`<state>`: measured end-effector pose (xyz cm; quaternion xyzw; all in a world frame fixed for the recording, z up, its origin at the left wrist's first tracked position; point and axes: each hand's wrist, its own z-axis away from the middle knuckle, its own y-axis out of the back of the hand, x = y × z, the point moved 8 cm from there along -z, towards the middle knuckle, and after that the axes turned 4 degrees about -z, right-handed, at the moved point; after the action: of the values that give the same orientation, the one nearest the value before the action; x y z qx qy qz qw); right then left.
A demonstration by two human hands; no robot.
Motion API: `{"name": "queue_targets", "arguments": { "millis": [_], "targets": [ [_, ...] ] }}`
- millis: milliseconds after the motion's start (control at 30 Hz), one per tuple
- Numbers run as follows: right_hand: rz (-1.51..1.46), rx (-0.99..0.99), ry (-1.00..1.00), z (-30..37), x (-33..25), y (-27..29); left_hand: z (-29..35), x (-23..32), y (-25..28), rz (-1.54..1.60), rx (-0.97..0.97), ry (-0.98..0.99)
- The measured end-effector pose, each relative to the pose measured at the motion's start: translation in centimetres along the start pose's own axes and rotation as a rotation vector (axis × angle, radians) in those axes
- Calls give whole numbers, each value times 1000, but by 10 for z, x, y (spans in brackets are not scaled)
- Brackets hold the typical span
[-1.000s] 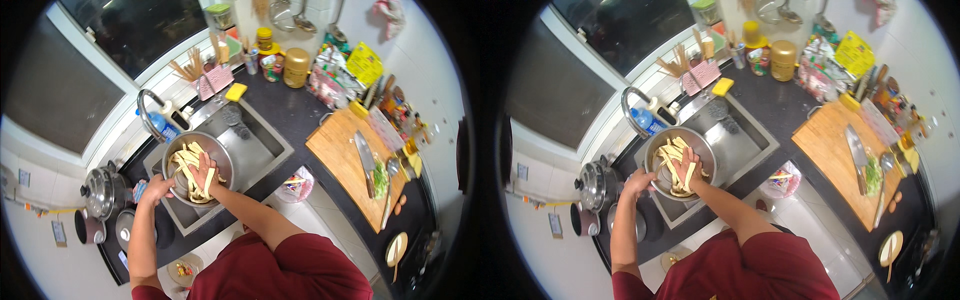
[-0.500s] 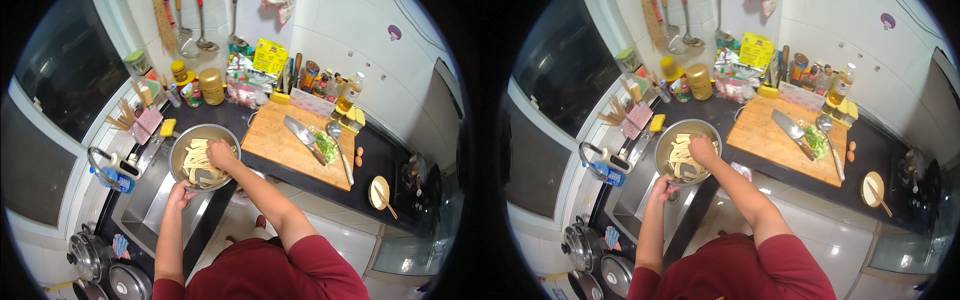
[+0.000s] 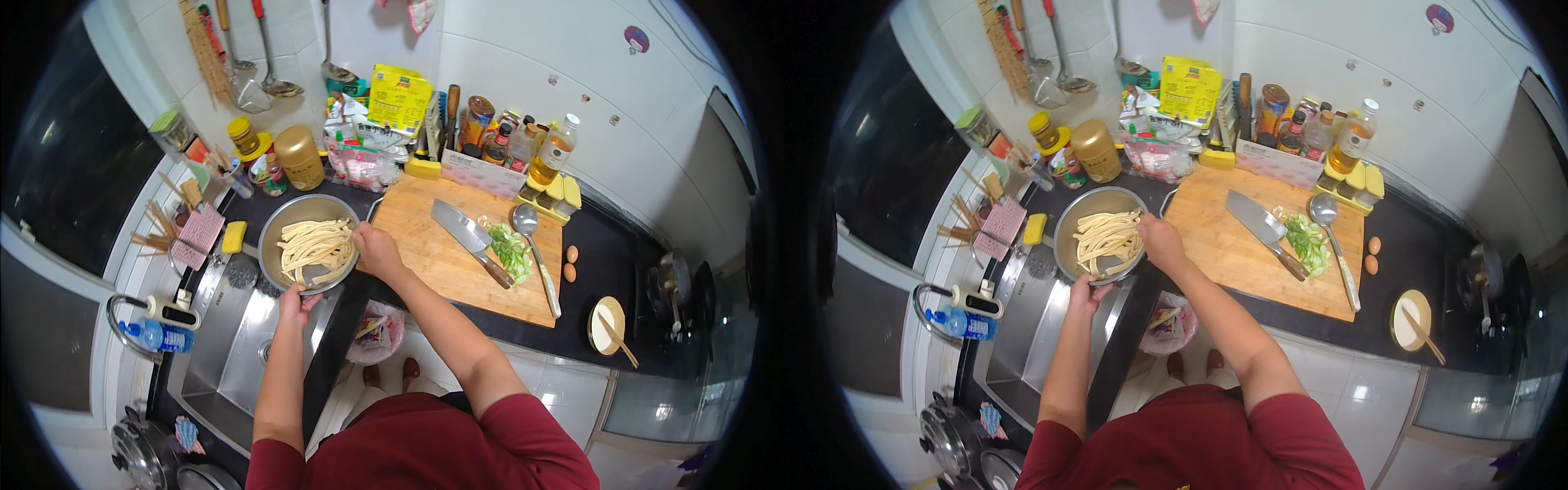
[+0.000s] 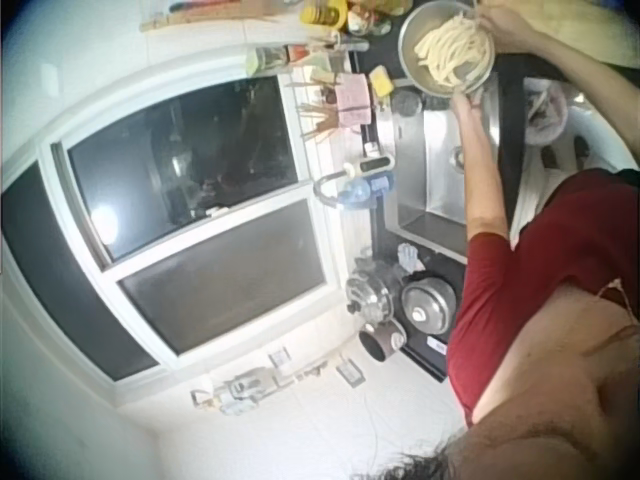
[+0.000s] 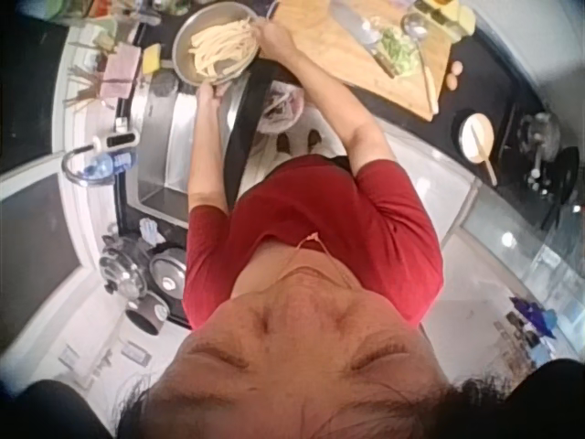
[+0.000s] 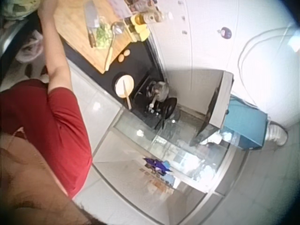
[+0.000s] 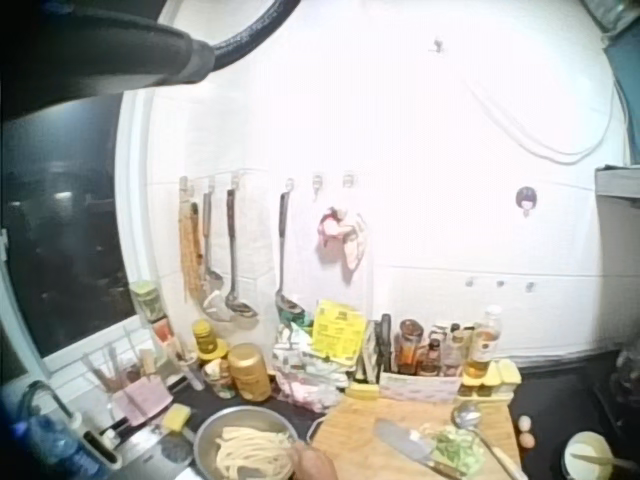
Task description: The person washes a bowl of flat noodles under running water in a kitchen sink. They then move to the stove, stir a pot of boiling liquid, and crack two eggs into a bowl.
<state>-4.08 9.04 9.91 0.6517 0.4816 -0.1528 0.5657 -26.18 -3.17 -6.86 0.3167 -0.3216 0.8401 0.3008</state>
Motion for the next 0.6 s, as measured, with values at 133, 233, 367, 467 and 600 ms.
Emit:
{"name": "queue_targets", "arguments": {
  "millis": [133,233,367,467,600],
  "targets": [
    [164,-39,57,-7,13,-9,-44,0,6,9,-46,19],
    [49,46,-55,-8,8,0,-45,16,-4,-40,-36,18],
    [-55,107,-56,-7,6,-5,-58,17,-2,-65,-133,92],
    [-3,70,-64,4,-2,-11,-20,15,-8,-7,-97,143],
    [-35,38,-21,12,-8,-40,5,-17,18,87,-86,209]
  ]
}}
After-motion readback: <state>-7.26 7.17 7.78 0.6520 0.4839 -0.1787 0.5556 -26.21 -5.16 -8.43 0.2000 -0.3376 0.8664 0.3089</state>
